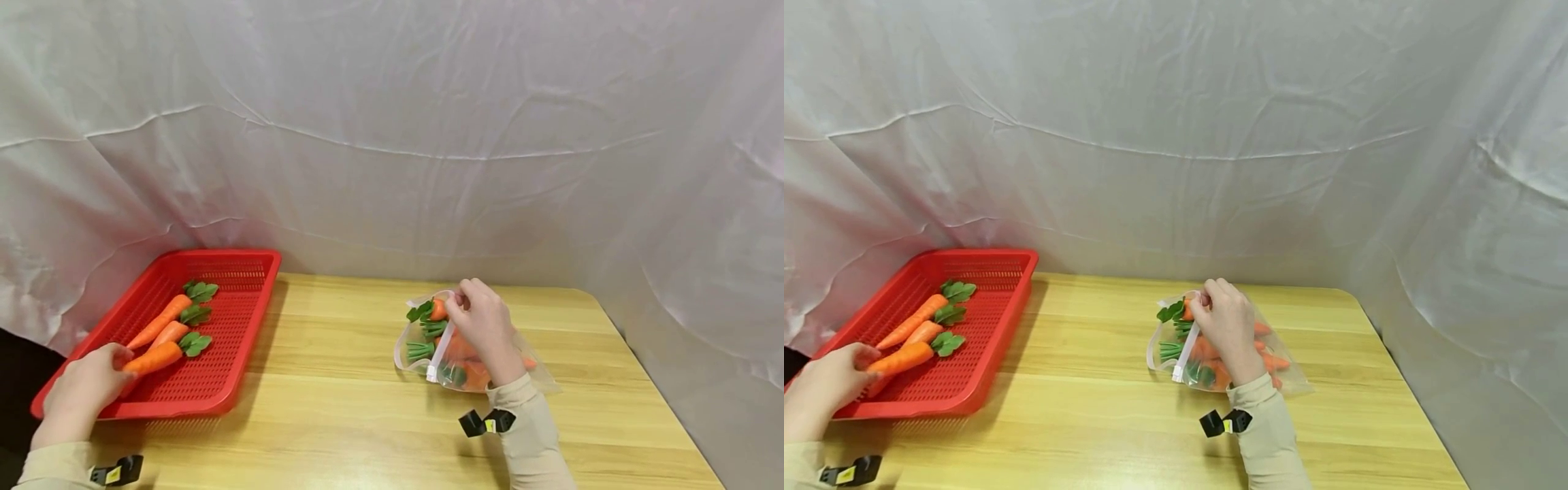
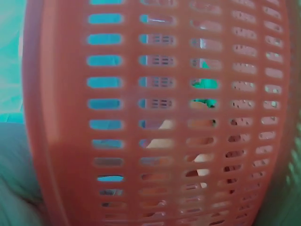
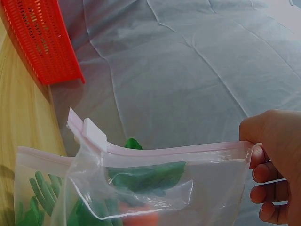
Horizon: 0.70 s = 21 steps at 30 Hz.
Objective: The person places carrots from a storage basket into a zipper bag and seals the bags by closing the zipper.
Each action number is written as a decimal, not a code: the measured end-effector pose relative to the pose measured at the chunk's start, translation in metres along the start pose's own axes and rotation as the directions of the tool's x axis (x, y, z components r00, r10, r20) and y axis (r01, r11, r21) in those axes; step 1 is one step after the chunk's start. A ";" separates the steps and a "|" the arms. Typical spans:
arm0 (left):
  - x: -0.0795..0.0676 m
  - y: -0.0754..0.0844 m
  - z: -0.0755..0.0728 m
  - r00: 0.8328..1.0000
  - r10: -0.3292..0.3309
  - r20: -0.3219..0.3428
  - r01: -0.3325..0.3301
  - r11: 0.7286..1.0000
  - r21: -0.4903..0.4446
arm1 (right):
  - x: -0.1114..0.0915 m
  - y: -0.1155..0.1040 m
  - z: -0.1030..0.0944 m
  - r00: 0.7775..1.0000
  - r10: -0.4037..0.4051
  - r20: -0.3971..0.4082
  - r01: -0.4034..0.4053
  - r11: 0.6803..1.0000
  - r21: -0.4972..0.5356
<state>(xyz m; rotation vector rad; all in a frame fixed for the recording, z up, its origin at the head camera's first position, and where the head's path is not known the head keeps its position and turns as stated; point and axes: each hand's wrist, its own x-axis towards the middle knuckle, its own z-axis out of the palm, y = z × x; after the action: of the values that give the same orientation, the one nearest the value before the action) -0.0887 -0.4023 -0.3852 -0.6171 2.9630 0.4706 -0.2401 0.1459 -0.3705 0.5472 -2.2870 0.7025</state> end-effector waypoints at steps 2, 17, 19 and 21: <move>-0.001 0.002 -0.001 0.999 0.011 -0.039 -0.011 1.000 -0.008 | 0.000 0.000 0.000 1.000 0.000 0.000 0.000 1.000 0.001; -0.012 0.036 -0.003 0.937 0.155 -0.312 -0.183 0.981 -0.061 | 0.000 0.000 0.000 1.000 -0.008 -0.002 0.008 1.000 -0.005; -0.013 0.043 -0.004 0.932 0.159 -0.327 -0.192 0.979 -0.072 | 0.000 0.000 0.000 1.000 -0.009 -0.004 0.009 1.000 -0.004; -0.014 0.050 -0.004 0.925 0.163 -0.344 -0.204 0.975 -0.087 | 0.000 0.000 0.000 1.000 -0.012 -0.008 0.012 1.000 -0.001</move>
<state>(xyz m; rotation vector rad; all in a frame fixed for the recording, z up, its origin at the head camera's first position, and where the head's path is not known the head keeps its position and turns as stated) -0.0965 -0.3547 -0.3650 -0.4717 3.3580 0.6226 -0.2404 0.1458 -0.3706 0.5555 -2.2745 0.6964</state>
